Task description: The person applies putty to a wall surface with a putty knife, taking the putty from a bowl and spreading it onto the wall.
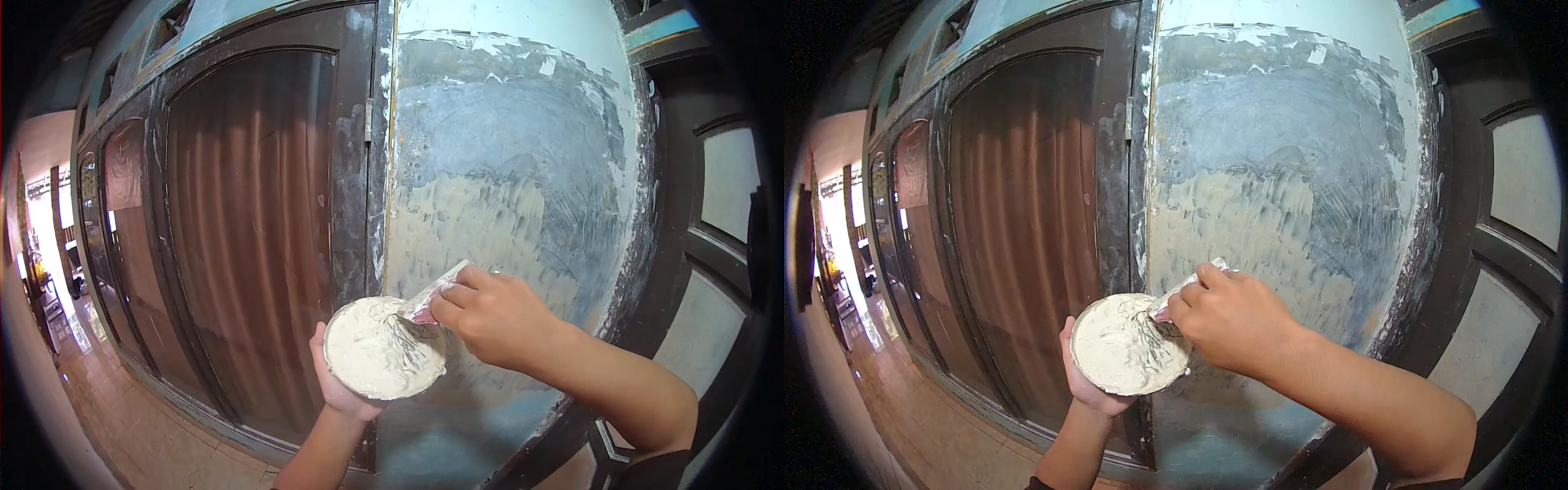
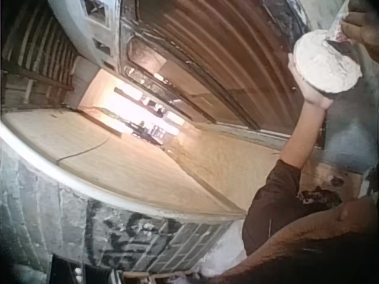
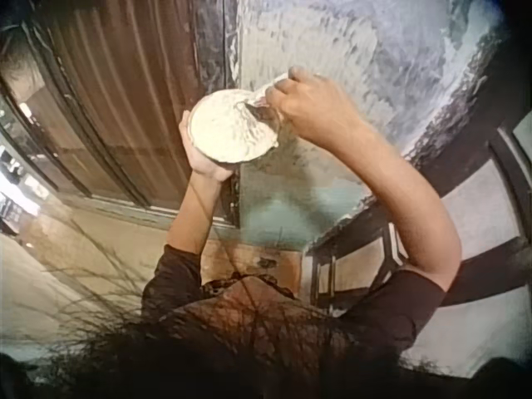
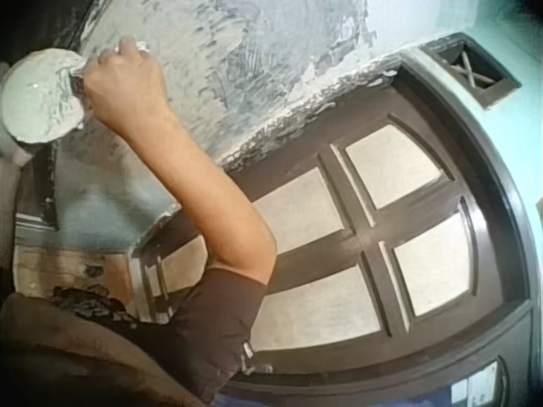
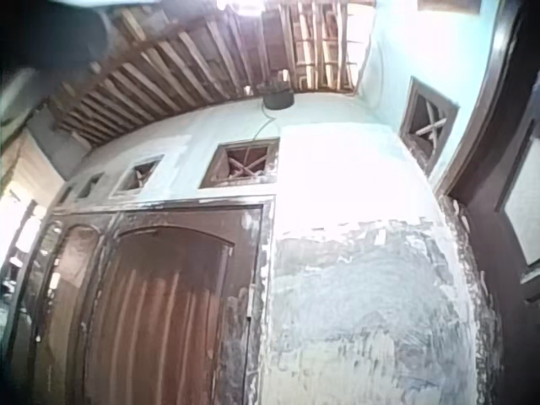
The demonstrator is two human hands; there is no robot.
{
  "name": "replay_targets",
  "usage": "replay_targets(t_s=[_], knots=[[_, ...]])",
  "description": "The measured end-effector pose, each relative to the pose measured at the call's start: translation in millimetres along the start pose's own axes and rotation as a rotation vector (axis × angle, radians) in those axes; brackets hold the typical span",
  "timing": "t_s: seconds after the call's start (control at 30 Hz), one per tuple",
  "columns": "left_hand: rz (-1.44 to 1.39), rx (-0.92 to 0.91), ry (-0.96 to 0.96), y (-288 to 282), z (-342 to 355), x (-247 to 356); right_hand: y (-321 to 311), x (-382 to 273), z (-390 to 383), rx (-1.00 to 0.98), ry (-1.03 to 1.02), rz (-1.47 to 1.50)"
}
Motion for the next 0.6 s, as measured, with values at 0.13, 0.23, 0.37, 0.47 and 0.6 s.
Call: replay_targets(t_s=[0.13, 0.23, 0.37, 0.47, 0.6], knots=[[-0.005, 0.034, 0.003, -2, -1, -1, -3, -2, -3, 0.004, 0.014, -0.028], [-0.015, 0.049, 0.005, -2, -1, -5, -7, -1, -7, 0.010, 0.038, -0.043], [-0.022, 0.034, -0.022, -3, -3, -11, -16, 3, -15, -0.010, 0.038, -0.110], [-0.015, 0.033, -0.038, -6, -2, -15, -24, 13, -20, -0.039, 0.082, -0.148], [0.013, 0.099, -0.067, -9, 0, -27, -39, 50, -21, -0.066, 0.248, 0.030]])
Point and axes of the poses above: each hand's wrist, its own z-axis towards the middle knuckle, its own y-axis out of the palm, x = y × z, the point moved 4 cm from there along z, towards the middle knuckle, and after that the axes turned 8 degrees about y, right-handed, at the moved point
